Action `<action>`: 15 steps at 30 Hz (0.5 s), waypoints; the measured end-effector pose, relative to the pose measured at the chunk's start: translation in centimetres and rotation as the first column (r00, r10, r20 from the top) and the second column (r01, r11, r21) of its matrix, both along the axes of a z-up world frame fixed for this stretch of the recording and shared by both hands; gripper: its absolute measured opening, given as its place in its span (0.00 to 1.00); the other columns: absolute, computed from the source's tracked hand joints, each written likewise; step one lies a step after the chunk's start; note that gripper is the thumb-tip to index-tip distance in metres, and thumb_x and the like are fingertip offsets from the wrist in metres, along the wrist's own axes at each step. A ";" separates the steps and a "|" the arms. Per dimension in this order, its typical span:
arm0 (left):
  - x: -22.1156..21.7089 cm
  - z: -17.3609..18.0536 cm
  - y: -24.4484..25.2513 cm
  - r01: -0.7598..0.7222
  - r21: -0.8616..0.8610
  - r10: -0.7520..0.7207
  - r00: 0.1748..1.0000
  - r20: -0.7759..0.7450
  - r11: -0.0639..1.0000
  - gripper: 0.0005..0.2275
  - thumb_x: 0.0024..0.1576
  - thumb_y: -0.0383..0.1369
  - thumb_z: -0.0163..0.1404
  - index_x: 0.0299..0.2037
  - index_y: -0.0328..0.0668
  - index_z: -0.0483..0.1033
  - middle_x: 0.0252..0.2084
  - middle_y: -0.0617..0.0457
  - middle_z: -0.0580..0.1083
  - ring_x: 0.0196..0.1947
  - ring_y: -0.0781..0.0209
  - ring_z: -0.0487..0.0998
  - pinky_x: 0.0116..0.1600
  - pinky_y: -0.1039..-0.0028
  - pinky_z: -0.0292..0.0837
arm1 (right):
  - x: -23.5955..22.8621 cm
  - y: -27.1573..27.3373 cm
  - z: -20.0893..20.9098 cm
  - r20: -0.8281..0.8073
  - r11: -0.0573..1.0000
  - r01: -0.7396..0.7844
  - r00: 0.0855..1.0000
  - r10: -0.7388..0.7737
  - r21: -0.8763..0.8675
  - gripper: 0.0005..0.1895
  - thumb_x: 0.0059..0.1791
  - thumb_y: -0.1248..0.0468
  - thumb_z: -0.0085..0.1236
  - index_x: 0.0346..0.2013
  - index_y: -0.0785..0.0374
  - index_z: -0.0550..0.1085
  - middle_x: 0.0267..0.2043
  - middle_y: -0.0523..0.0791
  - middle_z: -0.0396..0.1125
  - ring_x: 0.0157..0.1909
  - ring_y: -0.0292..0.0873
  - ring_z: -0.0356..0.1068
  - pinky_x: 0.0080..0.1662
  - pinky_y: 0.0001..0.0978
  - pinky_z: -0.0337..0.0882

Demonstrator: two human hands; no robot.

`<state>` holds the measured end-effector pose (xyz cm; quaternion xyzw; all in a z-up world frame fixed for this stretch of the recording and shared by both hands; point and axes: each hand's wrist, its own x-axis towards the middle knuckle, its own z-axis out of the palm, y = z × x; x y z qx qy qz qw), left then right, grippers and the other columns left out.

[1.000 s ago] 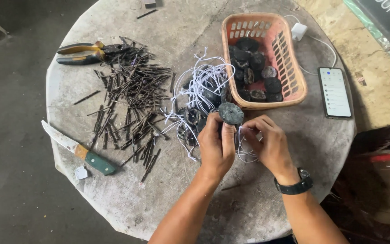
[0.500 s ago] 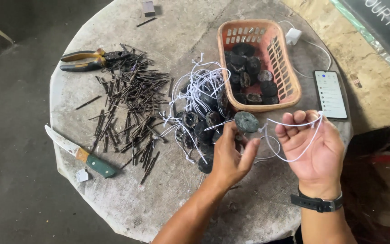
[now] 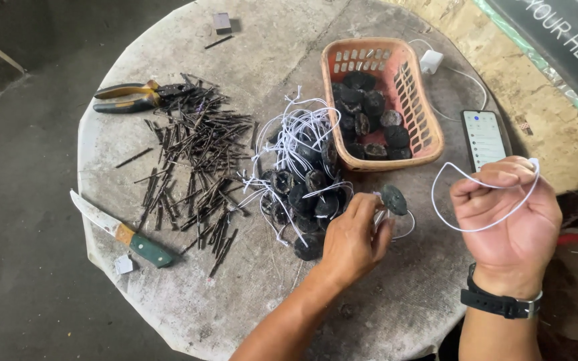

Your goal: A person is sitting at a workshop table, repeatedly picking up small black circular bases and tying thin white strings to them.

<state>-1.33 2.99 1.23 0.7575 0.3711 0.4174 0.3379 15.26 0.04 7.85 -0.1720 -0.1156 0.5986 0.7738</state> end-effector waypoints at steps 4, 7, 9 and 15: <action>-0.2 0.4 0.1 0.062 0.053 -0.065 0.997 0.044 0.997 0.03 0.52 0.25 0.40 0.35 0.38 0.62 0.32 0.49 0.66 0.25 0.54 0.67 0.22 0.67 0.64 | -1.7 -0.1 0.9 -0.192 0.992 -0.112 0.974 0.120 0.053 0.05 0.44 0.71 0.44 0.32 0.57 0.63 0.28 0.34 0.60 0.32 0.28 0.61 0.45 0.24 0.53; -0.2 0.5 0.1 0.083 0.089 -0.093 0.988 0.120 0.993 0.04 0.51 0.22 0.40 0.35 0.37 0.64 0.30 0.50 0.66 0.27 0.56 0.68 0.27 0.70 0.65 | -2.7 0.2 0.9 -0.314 0.985 -0.161 0.934 0.171 0.058 0.06 0.42 0.73 0.43 0.30 0.58 0.62 0.26 0.37 0.59 0.30 0.31 0.60 0.42 0.25 0.55; -0.3 0.7 0.2 0.104 0.106 -0.122 0.977 0.176 0.989 0.04 0.51 0.21 0.40 0.35 0.36 0.64 0.31 0.49 0.67 0.28 0.57 0.68 0.30 0.71 0.66 | -2.7 0.5 0.4 -0.334 0.985 -0.169 0.926 0.175 0.046 0.06 0.42 0.72 0.44 0.29 0.58 0.61 0.26 0.38 0.58 0.29 0.31 0.61 0.41 0.25 0.55; -0.4 0.9 0.4 0.157 0.100 -0.180 0.938 0.296 0.983 0.04 0.54 0.24 0.37 0.31 0.33 0.65 0.29 0.48 0.67 0.28 0.56 0.67 0.33 0.71 0.64 | -2.3 1.1 -1.9 -0.255 0.991 -0.130 0.960 0.116 -0.041 0.04 0.45 0.66 0.37 0.30 0.60 0.63 0.20 0.38 0.60 0.24 0.33 0.60 0.38 0.26 0.58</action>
